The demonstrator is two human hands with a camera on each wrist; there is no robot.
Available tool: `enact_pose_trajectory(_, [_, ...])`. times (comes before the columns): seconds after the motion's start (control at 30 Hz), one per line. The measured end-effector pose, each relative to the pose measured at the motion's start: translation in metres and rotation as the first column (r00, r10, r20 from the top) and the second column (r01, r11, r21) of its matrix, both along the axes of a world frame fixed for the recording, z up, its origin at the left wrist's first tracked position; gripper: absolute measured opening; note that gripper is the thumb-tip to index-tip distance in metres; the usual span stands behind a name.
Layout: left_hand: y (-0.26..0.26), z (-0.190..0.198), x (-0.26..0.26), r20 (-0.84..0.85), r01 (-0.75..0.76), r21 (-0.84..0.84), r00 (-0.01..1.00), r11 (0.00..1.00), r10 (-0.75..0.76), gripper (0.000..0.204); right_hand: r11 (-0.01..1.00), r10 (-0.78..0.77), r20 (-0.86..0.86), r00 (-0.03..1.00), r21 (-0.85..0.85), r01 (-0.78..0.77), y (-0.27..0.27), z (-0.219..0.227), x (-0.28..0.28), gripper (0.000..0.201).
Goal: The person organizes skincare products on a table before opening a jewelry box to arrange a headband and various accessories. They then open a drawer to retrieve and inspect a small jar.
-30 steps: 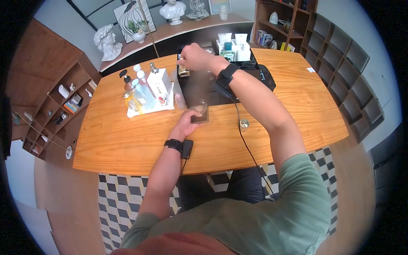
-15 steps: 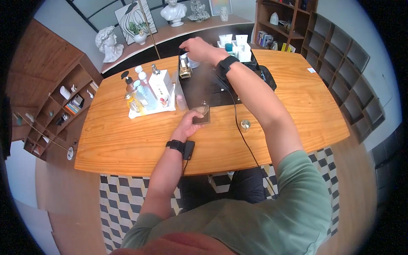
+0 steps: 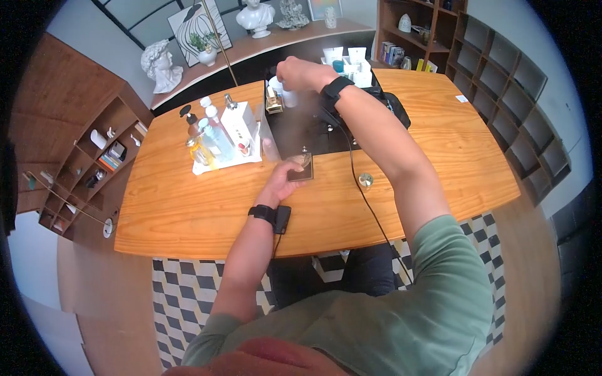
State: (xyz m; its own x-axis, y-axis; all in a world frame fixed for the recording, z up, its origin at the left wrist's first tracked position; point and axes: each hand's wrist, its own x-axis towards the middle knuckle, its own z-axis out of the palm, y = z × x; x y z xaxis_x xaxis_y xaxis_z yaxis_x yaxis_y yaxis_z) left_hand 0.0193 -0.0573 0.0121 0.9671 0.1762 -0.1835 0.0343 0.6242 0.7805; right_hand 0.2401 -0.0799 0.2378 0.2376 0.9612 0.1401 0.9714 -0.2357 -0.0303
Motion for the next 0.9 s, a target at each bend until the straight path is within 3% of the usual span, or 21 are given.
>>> enact_pose_trajectory(0.1, [0.0,0.001,-0.001,0.009,0.002,0.007,1.0,1.0,-0.002,0.015,0.994,-0.048,0.019,0.999,-0.093,0.049,-0.026,0.016,-0.012,0.035])
enact_pose_trajectory(0.2, [-0.006,0.006,-0.002,-0.005,-0.076,-0.013,0.997,0.997,0.076,0.023,0.997,-0.023,-0.017,1.0,-0.071,0.022,-0.045,0.019,-0.013,0.036])
enact_pose_trajectory(0.3, [-0.001,0.003,-0.001,-0.002,-0.006,0.005,1.0,1.0,0.006,0.019,1.0,0.009,-0.046,0.999,-0.026,-0.01,-0.052,0.013,-0.012,0.031])
enact_pose_trajectory(0.47, [0.001,-0.002,0.0,-0.003,-0.01,0.012,1.0,1.0,0.01,0.022,0.996,0.086,-0.048,0.995,0.039,-0.085,-0.056,0.011,-0.011,0.026])
enact_pose_trajectory(0.57, [-0.006,0.007,-0.002,-0.007,-0.052,0.001,0.999,0.999,0.052,0.023,0.988,0.006,-0.048,0.999,0.155,0.001,-0.072,0.035,-0.025,0.025])
enact_pose_trajectory(0.63, [-0.007,0.006,-0.004,-0.017,-0.089,-0.018,0.996,0.996,0.089,0.023,0.938,0.086,0.11,0.99,0.326,-0.117,-0.092,0.055,-0.028,0.025])
enact_pose_trajectory(0.7, [0.001,-0.003,-0.001,-0.007,-0.035,0.002,0.999,0.999,0.035,0.021,0.899,0.132,0.171,0.976,0.395,-0.191,-0.126,0.079,-0.042,0.026])
enact_pose_trajectory(0.77, [0.001,-0.002,-0.001,-0.026,-0.023,-0.007,0.999,1.0,0.023,0.019,0.897,0.141,0.115,0.983,0.405,-0.176,-0.164,0.092,-0.057,0.025])
enact_pose_trajectory(0.8, [0.001,-0.005,0.0,-0.005,-0.036,-0.005,0.999,0.999,0.036,0.018,0.946,0.079,-0.027,0.996,0.316,-0.067,-0.184,0.1,-0.076,0.026])
enact_pose_trajectory(0.9, [0.005,-0.012,0.004,0.016,-0.025,-0.015,1.0,1.0,0.025,0.018,0.967,0.087,0.106,0.991,0.229,-0.109,-0.224,0.067,-0.061,0.025])
